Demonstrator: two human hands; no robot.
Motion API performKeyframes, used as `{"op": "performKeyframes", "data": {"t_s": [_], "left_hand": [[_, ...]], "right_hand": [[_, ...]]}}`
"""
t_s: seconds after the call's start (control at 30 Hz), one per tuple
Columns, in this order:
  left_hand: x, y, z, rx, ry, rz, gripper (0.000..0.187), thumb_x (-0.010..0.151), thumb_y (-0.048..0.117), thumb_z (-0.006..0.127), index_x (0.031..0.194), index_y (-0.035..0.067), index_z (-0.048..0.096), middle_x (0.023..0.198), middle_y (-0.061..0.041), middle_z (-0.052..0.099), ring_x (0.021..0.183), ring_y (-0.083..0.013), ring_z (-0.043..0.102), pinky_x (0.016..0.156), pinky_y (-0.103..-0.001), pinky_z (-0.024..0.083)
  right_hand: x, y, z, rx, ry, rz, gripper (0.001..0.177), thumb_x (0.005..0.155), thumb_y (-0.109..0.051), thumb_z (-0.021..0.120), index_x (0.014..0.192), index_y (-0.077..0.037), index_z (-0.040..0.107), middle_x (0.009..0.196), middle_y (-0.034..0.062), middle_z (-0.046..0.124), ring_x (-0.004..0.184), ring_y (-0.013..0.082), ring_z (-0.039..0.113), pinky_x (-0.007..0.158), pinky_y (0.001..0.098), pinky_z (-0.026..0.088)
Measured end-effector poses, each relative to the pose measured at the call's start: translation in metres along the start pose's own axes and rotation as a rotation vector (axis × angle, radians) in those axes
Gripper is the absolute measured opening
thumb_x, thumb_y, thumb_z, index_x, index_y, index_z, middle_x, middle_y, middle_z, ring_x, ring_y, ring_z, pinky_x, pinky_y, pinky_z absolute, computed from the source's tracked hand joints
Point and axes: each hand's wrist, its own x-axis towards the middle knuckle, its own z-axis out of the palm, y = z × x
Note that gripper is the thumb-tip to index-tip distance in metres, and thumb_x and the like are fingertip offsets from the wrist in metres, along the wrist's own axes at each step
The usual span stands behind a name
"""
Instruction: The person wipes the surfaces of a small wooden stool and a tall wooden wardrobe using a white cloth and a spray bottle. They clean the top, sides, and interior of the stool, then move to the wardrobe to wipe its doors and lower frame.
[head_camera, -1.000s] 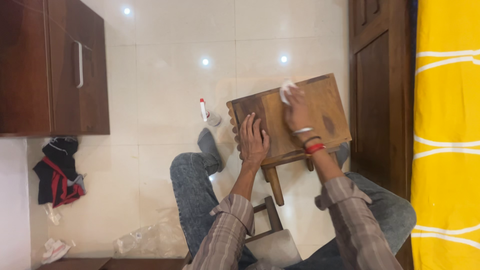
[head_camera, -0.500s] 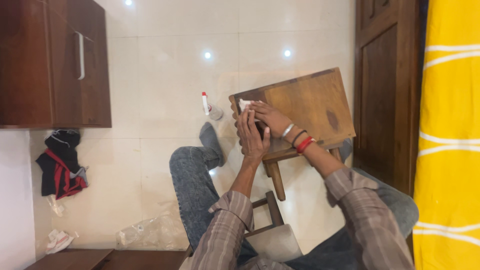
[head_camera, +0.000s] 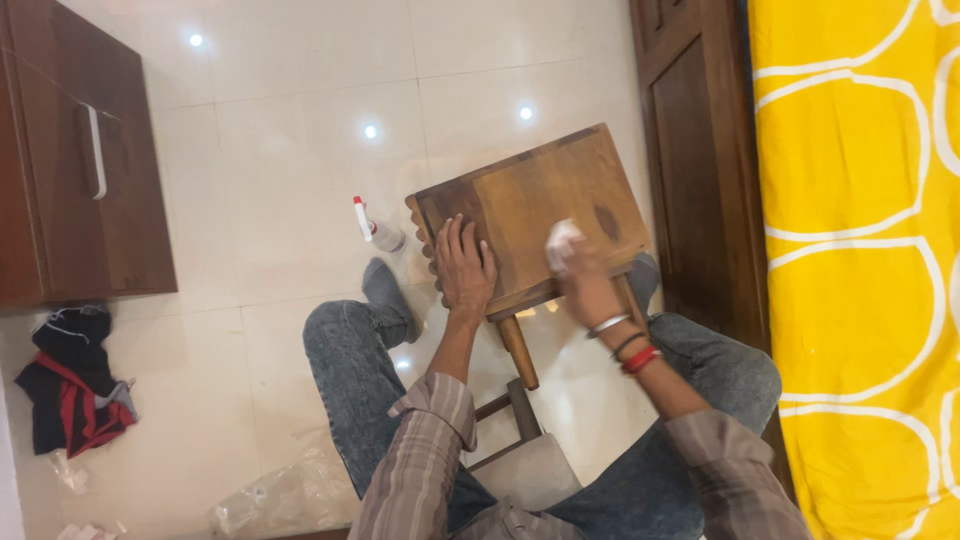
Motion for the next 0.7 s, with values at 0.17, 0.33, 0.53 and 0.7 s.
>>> {"op": "performKeyframes", "data": {"t_s": [0.17, 0.33, 0.53, 0.7], "left_hand": [[0.0, 0.001, -0.001, 0.0, -0.009, -0.005, 0.037, 0.098, 0.017, 0.056, 0.13, -0.002, 0.058, 0.147, -0.019, 0.05, 0.144, -0.0375, 0.04, 0.121, -0.052, 0.032], [0.007, 0.007, -0.004, -0.014, -0.005, 0.007, 0.038, 0.098, 0.017, 0.056, 0.131, -0.002, 0.058, 0.147, -0.019, 0.05, 0.143, -0.0382, 0.04, 0.12, -0.052, 0.031], [0.004, 0.005, -0.001, 0.014, -0.013, -0.001, 0.038, 0.098, 0.017, 0.056, 0.13, -0.002, 0.057, 0.147, -0.019, 0.05, 0.143, -0.0384, 0.041, 0.121, -0.052, 0.031], [0.002, 0.004, -0.003, -0.004, -0.028, -0.004, 0.039, 0.098, 0.016, 0.056, 0.132, -0.003, 0.057, 0.147, -0.02, 0.049, 0.143, -0.0388, 0.039, 0.121, -0.052, 0.03]], "right_hand": [[0.035, -0.029, 0.011, -0.119, -0.111, -0.302, 0.051, 0.088, -0.005, 0.057, 0.139, -0.008, 0.055, 0.156, 0.0203, 0.046, 0.147, 0.0391, 0.037, 0.123, 0.052, 0.026], [0.129, 0.02, -0.017, -0.366, -0.085, -0.126, 0.054, 0.086, -0.008, 0.062, 0.139, -0.012, 0.057, 0.156, 0.0232, 0.042, 0.143, 0.043, 0.038, 0.121, 0.0536, 0.027], [0.149, 0.076, -0.029, -0.233, 0.132, 0.191, 0.047, 0.096, -0.019, 0.06, 0.142, -0.012, 0.054, 0.155, 0.021, 0.05, 0.142, 0.0368, 0.045, 0.12, 0.0513, 0.034], [0.091, 0.06, -0.003, -0.446, 0.126, 0.443, 0.056, 0.1, -0.031, 0.055, 0.15, -0.006, 0.047, 0.156, 0.0221, 0.045, 0.143, 0.0368, 0.042, 0.118, 0.0565, 0.029]]}}
